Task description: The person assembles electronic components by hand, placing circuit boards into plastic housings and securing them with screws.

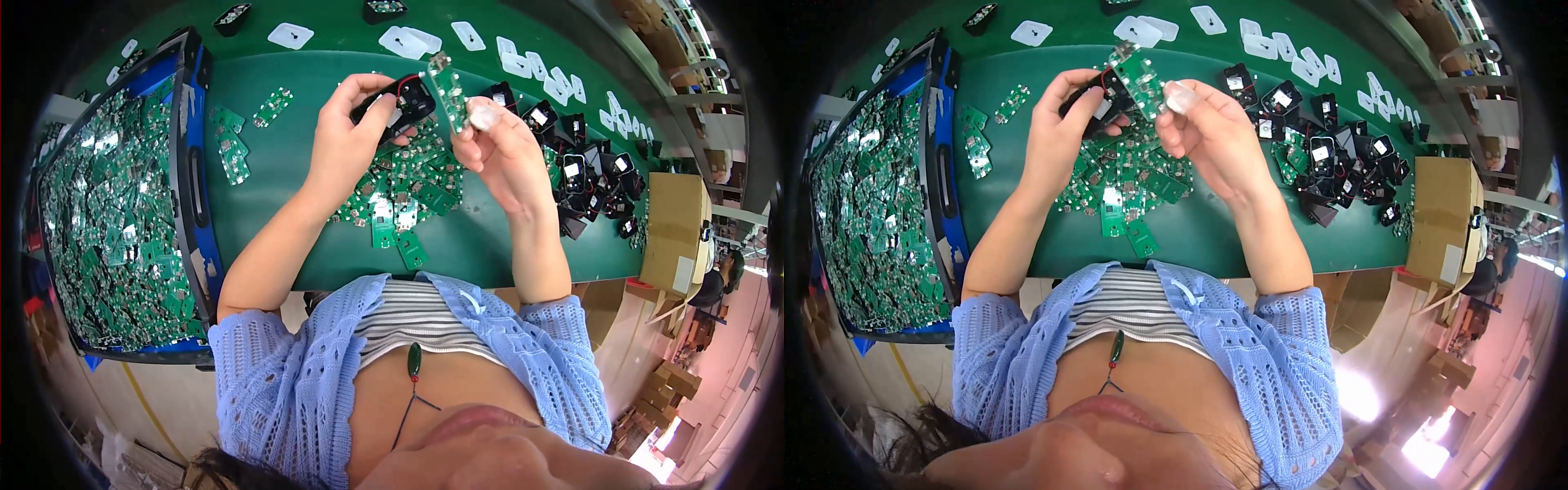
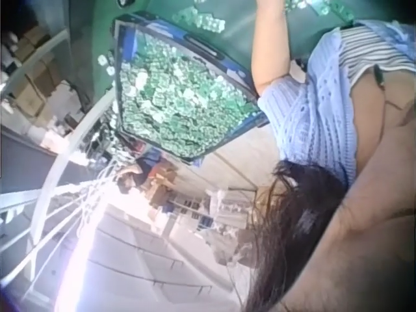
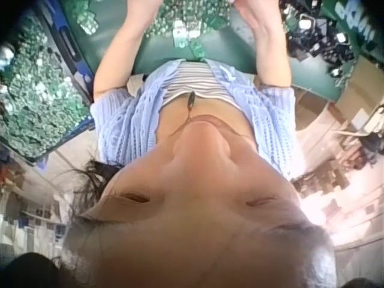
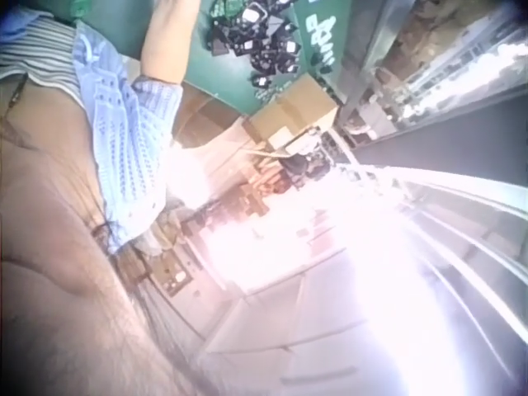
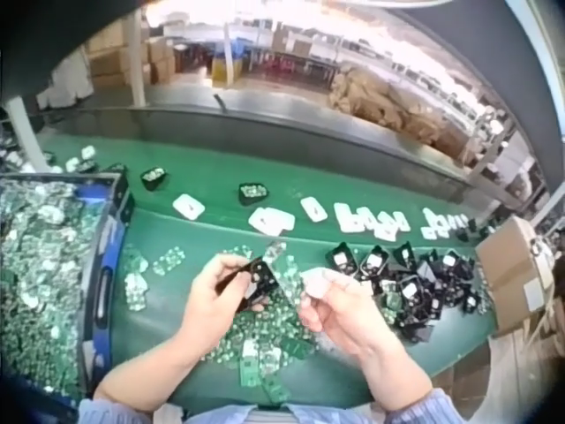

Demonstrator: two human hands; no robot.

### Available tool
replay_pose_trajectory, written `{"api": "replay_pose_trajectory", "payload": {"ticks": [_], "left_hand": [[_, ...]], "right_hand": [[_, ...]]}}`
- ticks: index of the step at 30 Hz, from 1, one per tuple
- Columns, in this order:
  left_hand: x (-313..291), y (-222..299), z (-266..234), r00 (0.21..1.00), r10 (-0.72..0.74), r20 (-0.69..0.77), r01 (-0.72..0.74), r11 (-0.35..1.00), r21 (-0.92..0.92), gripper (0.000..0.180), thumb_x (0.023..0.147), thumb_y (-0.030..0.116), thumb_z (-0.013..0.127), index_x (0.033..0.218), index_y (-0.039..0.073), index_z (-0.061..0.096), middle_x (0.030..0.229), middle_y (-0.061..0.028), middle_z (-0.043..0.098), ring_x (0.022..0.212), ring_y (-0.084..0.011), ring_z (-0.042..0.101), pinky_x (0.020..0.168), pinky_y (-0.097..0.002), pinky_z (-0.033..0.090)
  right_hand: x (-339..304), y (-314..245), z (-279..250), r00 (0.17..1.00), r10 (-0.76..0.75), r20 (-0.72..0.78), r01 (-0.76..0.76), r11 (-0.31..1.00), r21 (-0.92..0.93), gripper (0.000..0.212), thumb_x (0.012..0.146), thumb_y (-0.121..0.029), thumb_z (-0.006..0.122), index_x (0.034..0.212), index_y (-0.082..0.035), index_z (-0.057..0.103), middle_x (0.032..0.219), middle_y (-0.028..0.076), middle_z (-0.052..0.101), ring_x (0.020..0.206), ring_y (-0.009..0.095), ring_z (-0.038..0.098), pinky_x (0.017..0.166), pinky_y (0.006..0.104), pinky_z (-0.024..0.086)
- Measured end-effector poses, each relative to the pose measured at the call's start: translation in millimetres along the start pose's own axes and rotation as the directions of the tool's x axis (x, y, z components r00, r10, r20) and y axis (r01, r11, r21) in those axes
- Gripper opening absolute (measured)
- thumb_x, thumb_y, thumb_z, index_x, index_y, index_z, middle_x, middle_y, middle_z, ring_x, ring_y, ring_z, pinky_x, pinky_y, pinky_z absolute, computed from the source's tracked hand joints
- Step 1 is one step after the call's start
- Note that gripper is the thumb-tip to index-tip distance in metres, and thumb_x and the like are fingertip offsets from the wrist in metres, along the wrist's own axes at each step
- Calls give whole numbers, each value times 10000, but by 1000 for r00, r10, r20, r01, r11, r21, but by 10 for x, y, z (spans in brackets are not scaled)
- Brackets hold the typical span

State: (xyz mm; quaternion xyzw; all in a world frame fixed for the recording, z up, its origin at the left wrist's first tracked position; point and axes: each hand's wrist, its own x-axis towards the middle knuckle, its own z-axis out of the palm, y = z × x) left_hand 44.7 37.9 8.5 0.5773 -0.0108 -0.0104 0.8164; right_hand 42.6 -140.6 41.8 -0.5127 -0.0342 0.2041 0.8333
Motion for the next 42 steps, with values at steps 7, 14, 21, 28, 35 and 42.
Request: {"api": "replay_pose_trajectory", "payload": {"ticks": [7,14,21,28,35,42], "left_hand": [[-60,-17,25,999,24,22,-24,1000,7,171,853,41,494,999,-48,504,911,-120,591,686,-156,613,560,-245,519],[-24,-43,43,999,33,39,-32,999,-15,163,850,31,502,994,-45,507,905,-113,591,711,-143,603,554,-250,515],[-41,-60,44,999,16,47,-17,1000,10,166,856,40,509,998,-46,506,927,-106,585,768,-137,594,573,-259,528],[-154,-50,181,999,-10,32,16,983,-182,193,876,98,521,1009,-39,497,923,-79,573,798,-124,589,628,-262,559],[-165,-71,138,985,-149,85,148,989,12,172,872,131,544,978,-2,516,846,-37,578,702,-76,577,558,-228,552],[-215,0,185,968,-209,143,203,978,54,344,847,90,549,1155,73,398,945,-117,551,495,-128,568,370,-196,399]], "right_hand": [[18,-2,89,999,42,-22,-42,999,-23,160,867,-177,529,877,-17,527,676,15,506,544,82,420,473,201,321],[48,-23,75,997,42,-61,-47,996,-71,148,872,-177,547,896,-30,554,676,16,548,530,83,451,477,209,344],[57,15,74,988,-1,-157,-34,976,-217,132,880,-178,543,874,-47,553,663,15,549,508,80,453,461,200,340],[-36,171,59,982,-56,-183,-3,952,-306,132,868,-146,569,868,-26,516,667,32,574,525,60,512,464,184,408],[-53,282,-5,800,-600,11,372,482,-794,241,775,-91,671,1004,-51,609,832,1,455,601,35,426,470,160,336],[12,398,-168,813,-580,57,480,612,-628,125,772,-40,659,895,-36,646,922,29,484,661,46,444,502,171,352]]}}
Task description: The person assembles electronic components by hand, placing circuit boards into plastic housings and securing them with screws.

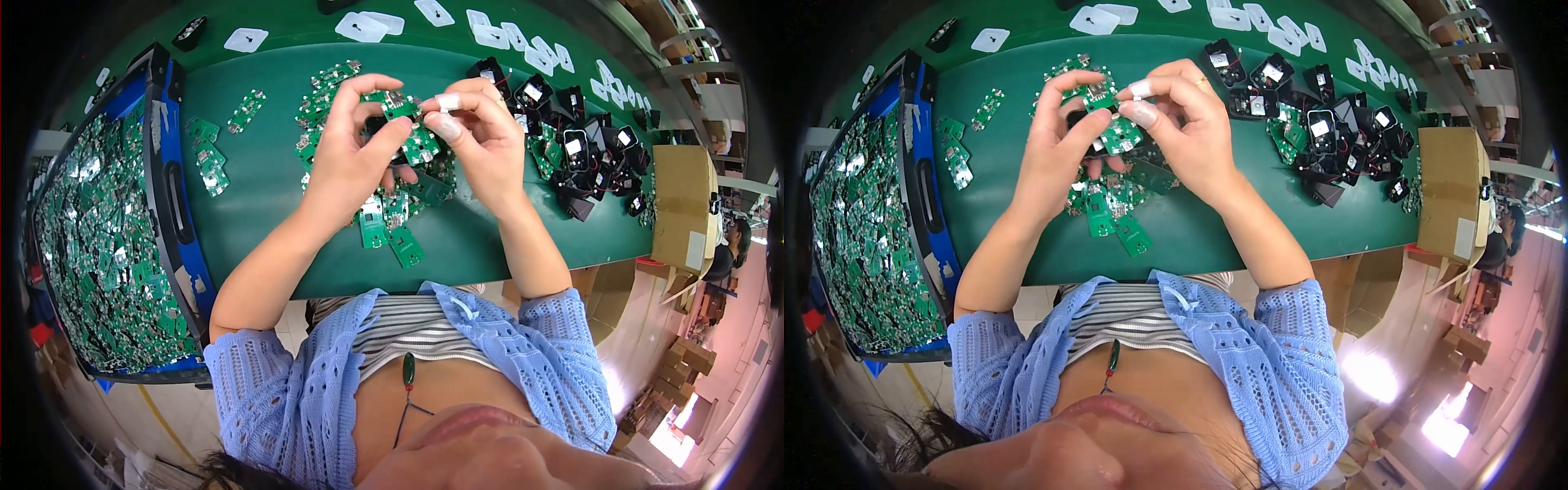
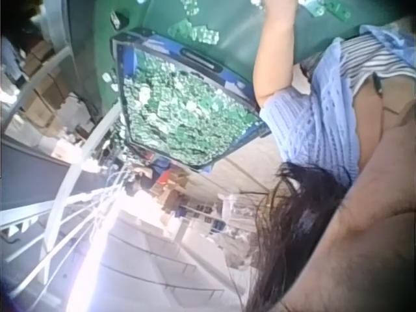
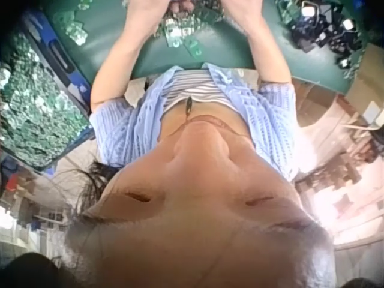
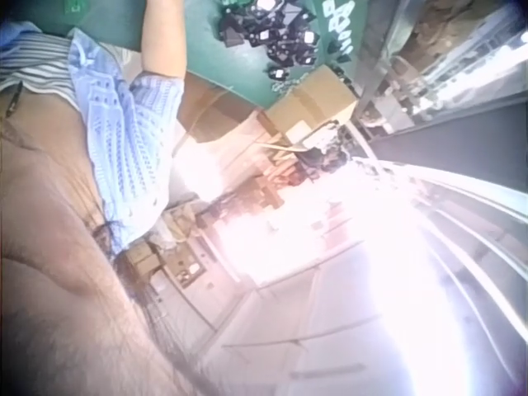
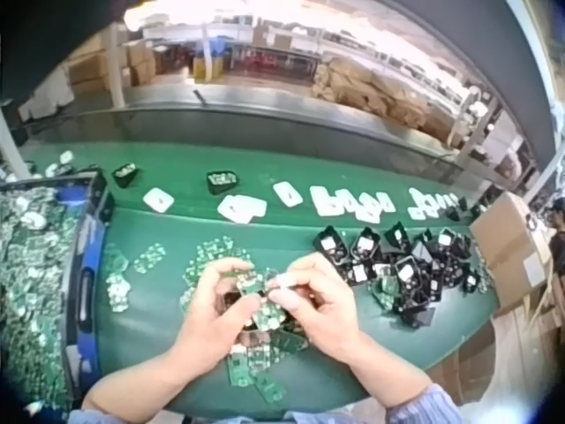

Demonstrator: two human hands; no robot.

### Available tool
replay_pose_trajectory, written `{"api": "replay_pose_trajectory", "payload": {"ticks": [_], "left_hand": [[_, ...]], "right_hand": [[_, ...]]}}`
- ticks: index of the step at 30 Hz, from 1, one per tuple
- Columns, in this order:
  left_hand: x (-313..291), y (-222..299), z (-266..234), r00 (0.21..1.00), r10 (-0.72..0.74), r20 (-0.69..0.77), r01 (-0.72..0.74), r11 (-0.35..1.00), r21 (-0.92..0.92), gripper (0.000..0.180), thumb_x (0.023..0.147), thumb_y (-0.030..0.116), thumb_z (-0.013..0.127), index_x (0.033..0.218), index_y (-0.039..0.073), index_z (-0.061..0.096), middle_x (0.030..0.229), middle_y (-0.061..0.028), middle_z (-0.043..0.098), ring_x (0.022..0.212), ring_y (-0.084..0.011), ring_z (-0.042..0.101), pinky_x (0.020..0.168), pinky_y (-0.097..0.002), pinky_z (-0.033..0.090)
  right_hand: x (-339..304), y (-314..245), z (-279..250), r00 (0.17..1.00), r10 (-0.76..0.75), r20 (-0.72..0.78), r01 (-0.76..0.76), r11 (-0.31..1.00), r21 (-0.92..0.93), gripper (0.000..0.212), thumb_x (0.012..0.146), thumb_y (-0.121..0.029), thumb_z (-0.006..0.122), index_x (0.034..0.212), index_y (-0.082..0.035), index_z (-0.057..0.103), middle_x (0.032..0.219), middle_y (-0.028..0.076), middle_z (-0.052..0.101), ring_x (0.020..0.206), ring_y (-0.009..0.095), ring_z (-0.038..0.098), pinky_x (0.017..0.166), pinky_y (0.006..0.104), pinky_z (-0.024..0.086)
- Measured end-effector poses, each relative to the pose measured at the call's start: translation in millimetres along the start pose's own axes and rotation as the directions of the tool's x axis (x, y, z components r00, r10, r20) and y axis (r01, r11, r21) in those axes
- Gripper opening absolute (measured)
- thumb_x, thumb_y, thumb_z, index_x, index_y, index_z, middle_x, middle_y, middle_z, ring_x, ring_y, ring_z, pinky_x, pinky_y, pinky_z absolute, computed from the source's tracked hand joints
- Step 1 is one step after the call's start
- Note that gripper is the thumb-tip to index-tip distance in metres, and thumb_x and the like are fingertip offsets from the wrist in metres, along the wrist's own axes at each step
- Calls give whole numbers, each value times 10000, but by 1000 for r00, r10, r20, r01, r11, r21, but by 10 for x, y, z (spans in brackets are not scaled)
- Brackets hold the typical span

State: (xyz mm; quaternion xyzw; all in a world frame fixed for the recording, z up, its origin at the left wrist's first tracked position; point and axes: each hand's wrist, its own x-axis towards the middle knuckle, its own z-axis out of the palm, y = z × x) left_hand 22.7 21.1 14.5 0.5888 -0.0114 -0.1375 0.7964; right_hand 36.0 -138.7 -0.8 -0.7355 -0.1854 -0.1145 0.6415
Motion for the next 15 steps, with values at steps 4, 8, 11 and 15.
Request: {"api": "replay_pose_trajectory", "payload": {"ticks": [4,8,11,15], "left_hand": [[-24,61,26,1000,19,16,-19,1000,-9,311,841,71,545,1133,75,439,928,-108,540,468,-105,535,364,-192,381],[7,49,-39,999,-29,46,33,996,-86,166,840,67,559,1002,46,528,893,-63,530,508,-93,544,396,-189,405],[8,-1,20,998,67,15,-66,997,-47,101,834,58,577,927,27,555,885,-34,531,561,-80,552,447,-191,461],[-3,-9,69,985,171,5,-171,985,29,99,819,49,605,898,14,557,871,-14,538,660,-51,547,520,-198,521]], "right_hand": [[5,-34,34,1000,-3,-21,6,985,172,102,779,-37,648,874,-20,614,898,34,504,674,70,504,541,194,421],[32,-68,-20,991,-130,24,132,972,-196,78,777,-22,640,837,-8,593,819,42,519,727,94,553,558,227,466],[73,-158,-16,926,-364,104,358,750,-556,94,729,-21,644,753,-26,553,754,66,505,651,155,533,491,268,435],[93,-282,-48,842,-450,297,492,415,-766,174,638,-101,652,732,-51,515,739,62,475,661,215,516,526,308,451]]}}
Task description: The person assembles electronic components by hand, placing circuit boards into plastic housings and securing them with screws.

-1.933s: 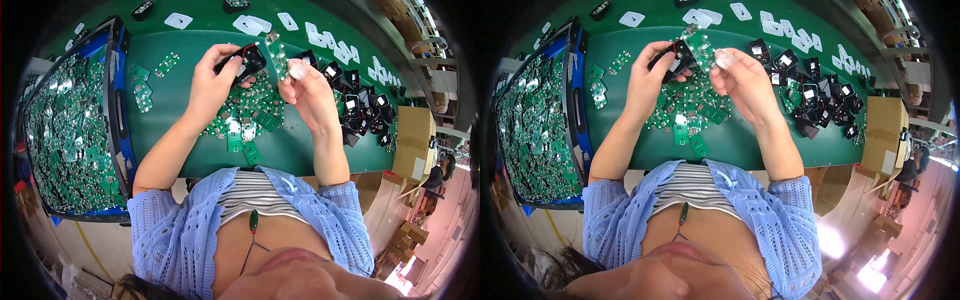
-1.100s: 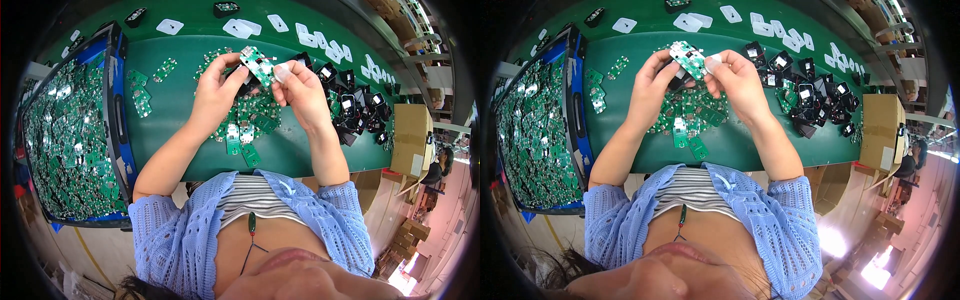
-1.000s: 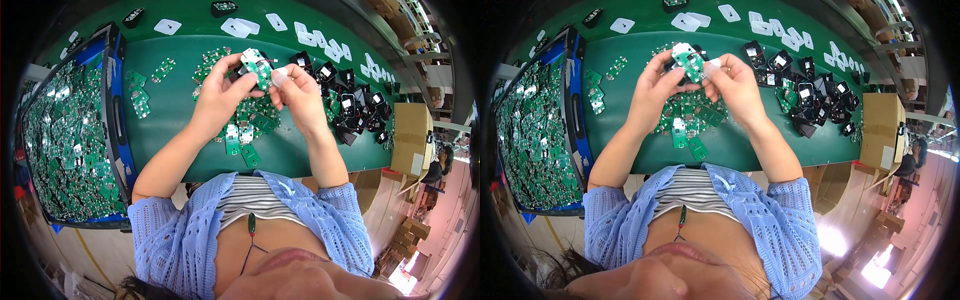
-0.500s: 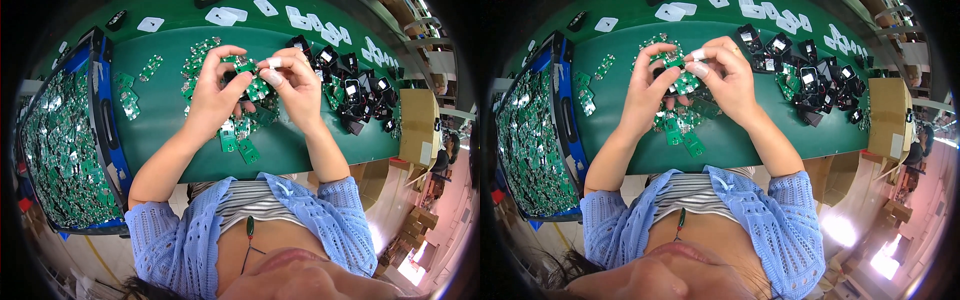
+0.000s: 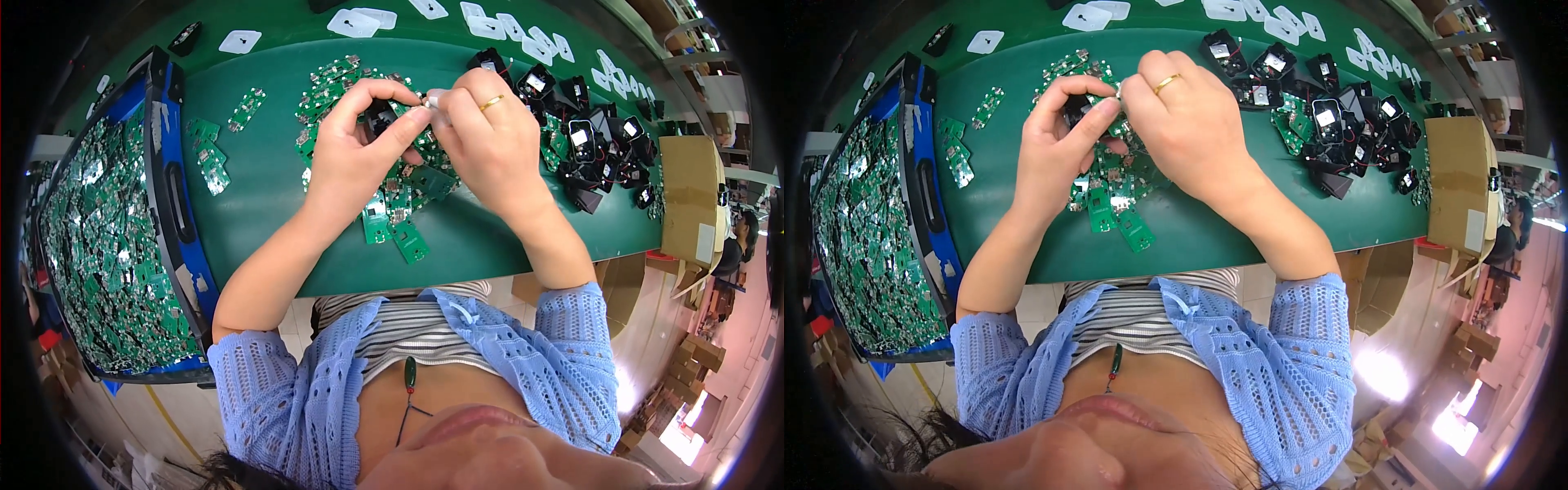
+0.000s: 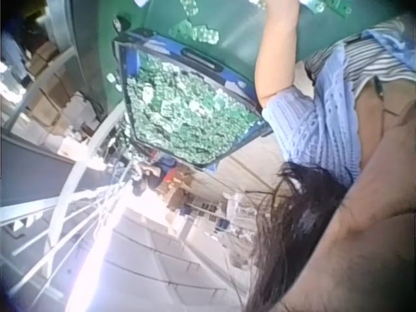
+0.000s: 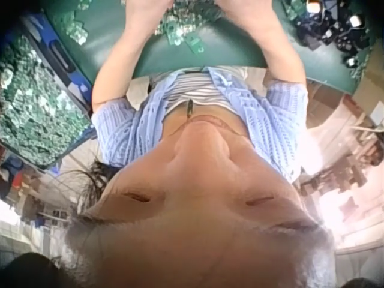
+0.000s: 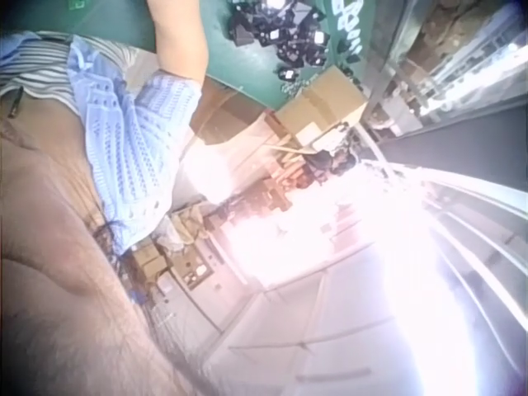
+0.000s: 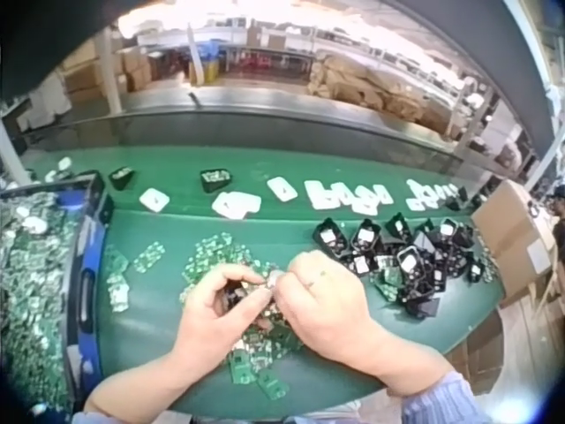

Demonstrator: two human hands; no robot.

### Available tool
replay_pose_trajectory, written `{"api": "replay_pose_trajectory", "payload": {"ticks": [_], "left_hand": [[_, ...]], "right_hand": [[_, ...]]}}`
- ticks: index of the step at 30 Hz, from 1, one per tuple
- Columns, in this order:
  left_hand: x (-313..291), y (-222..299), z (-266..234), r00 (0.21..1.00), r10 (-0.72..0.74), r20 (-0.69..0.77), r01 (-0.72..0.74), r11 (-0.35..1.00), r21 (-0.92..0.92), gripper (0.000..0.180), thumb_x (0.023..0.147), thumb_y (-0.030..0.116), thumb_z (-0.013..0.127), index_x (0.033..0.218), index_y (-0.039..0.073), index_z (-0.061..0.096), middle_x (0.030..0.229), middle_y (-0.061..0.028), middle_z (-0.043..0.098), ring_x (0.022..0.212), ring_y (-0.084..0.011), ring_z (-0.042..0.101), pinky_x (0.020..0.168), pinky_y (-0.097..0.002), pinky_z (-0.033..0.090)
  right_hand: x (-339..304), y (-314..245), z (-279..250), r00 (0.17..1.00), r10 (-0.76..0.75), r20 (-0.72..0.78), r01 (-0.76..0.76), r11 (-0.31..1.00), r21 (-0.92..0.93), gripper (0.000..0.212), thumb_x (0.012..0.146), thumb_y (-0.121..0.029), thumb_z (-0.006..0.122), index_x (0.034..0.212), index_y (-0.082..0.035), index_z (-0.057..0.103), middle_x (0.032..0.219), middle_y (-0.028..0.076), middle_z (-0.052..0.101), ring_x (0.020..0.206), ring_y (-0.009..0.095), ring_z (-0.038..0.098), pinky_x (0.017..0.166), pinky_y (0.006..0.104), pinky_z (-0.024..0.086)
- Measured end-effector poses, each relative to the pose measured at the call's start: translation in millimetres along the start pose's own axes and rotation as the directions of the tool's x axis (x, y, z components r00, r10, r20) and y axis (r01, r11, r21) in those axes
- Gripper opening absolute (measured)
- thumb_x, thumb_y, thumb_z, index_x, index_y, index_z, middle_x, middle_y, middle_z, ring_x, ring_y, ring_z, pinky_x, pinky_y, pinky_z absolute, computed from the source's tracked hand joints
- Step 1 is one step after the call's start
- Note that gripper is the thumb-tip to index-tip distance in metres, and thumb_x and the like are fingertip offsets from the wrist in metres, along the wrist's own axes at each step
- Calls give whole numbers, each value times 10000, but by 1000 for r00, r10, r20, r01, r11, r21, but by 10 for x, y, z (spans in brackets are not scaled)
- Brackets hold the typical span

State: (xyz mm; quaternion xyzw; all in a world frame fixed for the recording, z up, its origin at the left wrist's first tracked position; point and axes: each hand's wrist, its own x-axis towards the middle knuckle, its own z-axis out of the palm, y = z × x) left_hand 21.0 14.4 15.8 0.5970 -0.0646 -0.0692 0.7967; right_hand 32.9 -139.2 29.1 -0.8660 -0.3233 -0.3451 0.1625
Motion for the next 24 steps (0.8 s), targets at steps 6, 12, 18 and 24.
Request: {"api": "replay_pose_trajectory", "payload": {"ticks": [6,12,18,24], "left_hand": [[-10,-35,-32,998,54,-16,-54,999,6,97,818,73,617,879,21,562,832,-7,542,683,-41,543,496,-191,512],[-2,36,-62,999,-1,48,2,1000,-24,79,831,86,599,876,31,565,841,-12,547,658,-47,550,462,-183,479],[14,71,-58,988,-115,102,114,993,18,101,857,125,564,926,50,561,849,-21,539,542,-45,524,394,-163,379],[21,82,-64,989,-85,119,74,993,95,146,858,105,546,996,57,535,874,-21,500,557,-57,507,433,-175,428]], "right_hand": [[49,24,-62,983,-122,140,120,992,25,219,618,-130,637,790,-45,532,749,64,470,688,224,513,556,313,453],[-48,123,-29,976,120,180,-198,831,520,125,734,-36,645,837,-27,574,804,67,527,618,153,529,524,260,429],[-153,189,46,901,324,287,-408,416,812,98,792,-35,625,877,-24,576,857,30,534,709,68,526,566,191,403],[-155,227,-11,903,302,307,-406,359,841,97,789,3,603,875,-16,562,879,34,531,724,66,519,566,179,400]]}}
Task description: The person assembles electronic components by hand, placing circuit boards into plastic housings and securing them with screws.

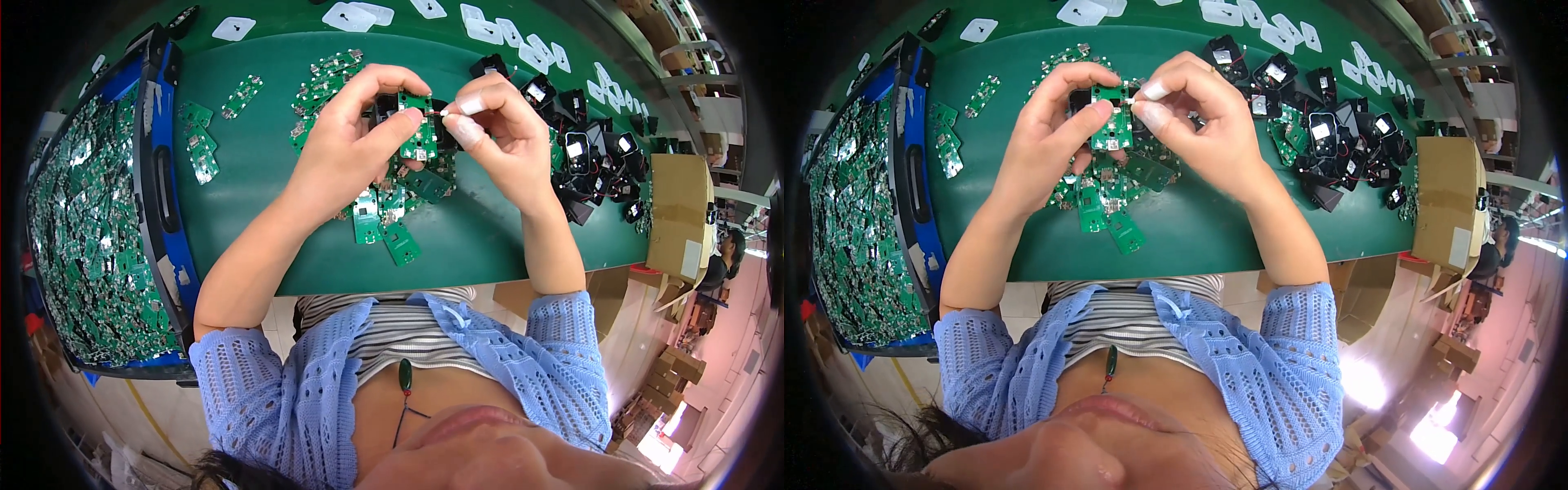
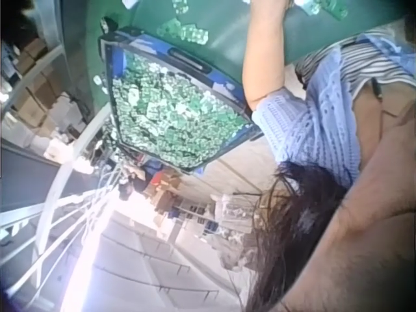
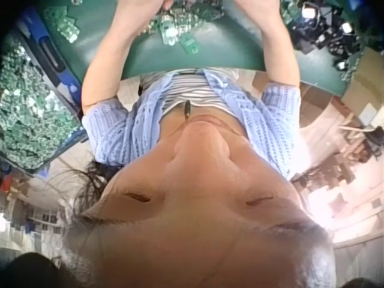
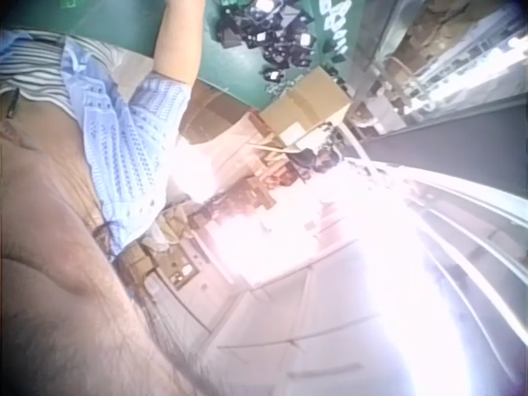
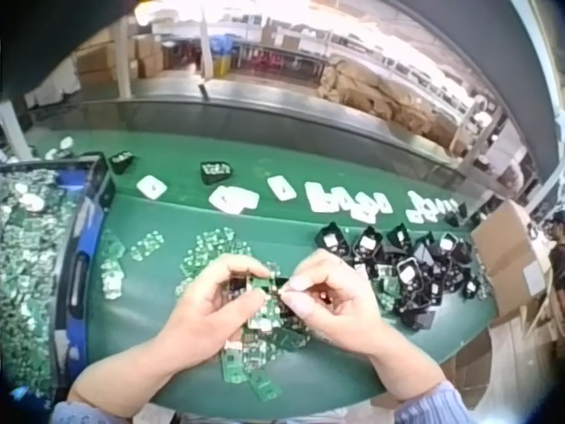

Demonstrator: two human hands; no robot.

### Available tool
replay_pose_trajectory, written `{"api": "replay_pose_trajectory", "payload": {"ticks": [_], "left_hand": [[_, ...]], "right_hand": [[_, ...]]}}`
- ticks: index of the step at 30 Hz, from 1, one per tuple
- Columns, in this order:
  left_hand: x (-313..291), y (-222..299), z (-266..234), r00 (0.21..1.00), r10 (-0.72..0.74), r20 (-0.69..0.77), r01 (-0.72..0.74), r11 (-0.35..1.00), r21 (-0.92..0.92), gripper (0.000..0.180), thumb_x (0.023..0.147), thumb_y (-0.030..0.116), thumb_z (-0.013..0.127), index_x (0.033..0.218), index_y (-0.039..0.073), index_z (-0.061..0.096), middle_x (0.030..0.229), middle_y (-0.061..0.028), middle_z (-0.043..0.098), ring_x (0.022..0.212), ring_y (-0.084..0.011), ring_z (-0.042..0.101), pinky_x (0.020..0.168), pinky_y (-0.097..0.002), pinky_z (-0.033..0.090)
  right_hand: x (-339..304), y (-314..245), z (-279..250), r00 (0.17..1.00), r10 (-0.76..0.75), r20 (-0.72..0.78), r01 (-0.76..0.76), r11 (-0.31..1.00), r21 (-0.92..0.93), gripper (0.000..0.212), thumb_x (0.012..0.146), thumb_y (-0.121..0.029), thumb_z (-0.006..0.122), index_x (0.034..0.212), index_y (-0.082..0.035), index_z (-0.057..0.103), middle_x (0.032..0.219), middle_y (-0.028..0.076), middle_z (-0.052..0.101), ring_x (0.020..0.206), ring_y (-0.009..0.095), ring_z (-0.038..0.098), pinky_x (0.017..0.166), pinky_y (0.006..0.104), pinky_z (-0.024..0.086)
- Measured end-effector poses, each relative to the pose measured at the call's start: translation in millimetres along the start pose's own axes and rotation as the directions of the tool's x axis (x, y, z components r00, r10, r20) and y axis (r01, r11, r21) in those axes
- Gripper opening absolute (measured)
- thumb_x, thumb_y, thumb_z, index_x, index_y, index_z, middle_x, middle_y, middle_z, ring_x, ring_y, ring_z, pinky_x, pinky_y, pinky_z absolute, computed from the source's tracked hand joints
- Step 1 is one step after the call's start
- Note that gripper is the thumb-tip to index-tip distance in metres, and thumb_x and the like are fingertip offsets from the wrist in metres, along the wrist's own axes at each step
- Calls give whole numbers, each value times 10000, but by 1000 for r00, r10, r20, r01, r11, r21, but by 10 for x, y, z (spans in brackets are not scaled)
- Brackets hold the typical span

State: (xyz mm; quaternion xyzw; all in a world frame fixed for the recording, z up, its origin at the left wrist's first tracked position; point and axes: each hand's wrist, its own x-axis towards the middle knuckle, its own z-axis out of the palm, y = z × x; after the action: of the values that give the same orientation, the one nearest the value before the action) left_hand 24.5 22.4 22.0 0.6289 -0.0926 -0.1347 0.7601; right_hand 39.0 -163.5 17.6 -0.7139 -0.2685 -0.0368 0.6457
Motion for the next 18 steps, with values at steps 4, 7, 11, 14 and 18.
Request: {"api": "replay_pose_trajectory", "payload": {"ticks": [4,7,11,14,18], "left_hand": [[-20,28,55,994,50,-96,-55,997,-52,209,858,107,540,1054,47,496,883,-30,499,683,-73,531,516,-209,501],[14,-35,42,994,18,-112,-28,996,-82,220,858,102,538,1063,39,491,884,-35,505,708,-73,529,525,-217,509],[29,-85,27,991,21,-129,-27,999,-48,189,857,95,534,1036,37,514,860,-35,533,667,-57,521,487,-213,491],[37,-111,43,984,64,-166,-57,997,44,163,848,100,545,1000,42,539,774,-7,544,611,-41,507,452,-199,455],[45,-162,22,971,133,-200,-108,986,129,156,821,93,570,969,44,565,703,12,542,568,-38,491,466,-202,430]], "right_hand": [[35,-130,-11,994,-46,96,73,948,-308,96,759,16,612,830,-11,554,820,43,526,645,69,495,493,192,382],[77,-203,-19,983,-75,166,139,897,-420,106,739,15,621,807,-11,544,776,41,514,601,77,478,470,200,369],[127,-229,-28,978,-10,206,110,870,-481,112,722,6,622,773,-15,525,726,36,490,558,91,459,461,219,359],[152,-245,-22,973,19,231,106,850,-516,115,711,-5,617,766,-21,518,705,39,476,544,99,449,459,235,360],[198,-290,20,964,58,259,101,823,-559,117,693,-8,604,756,-30,508,696,48,480,555,147,477,478,263,383]]}}
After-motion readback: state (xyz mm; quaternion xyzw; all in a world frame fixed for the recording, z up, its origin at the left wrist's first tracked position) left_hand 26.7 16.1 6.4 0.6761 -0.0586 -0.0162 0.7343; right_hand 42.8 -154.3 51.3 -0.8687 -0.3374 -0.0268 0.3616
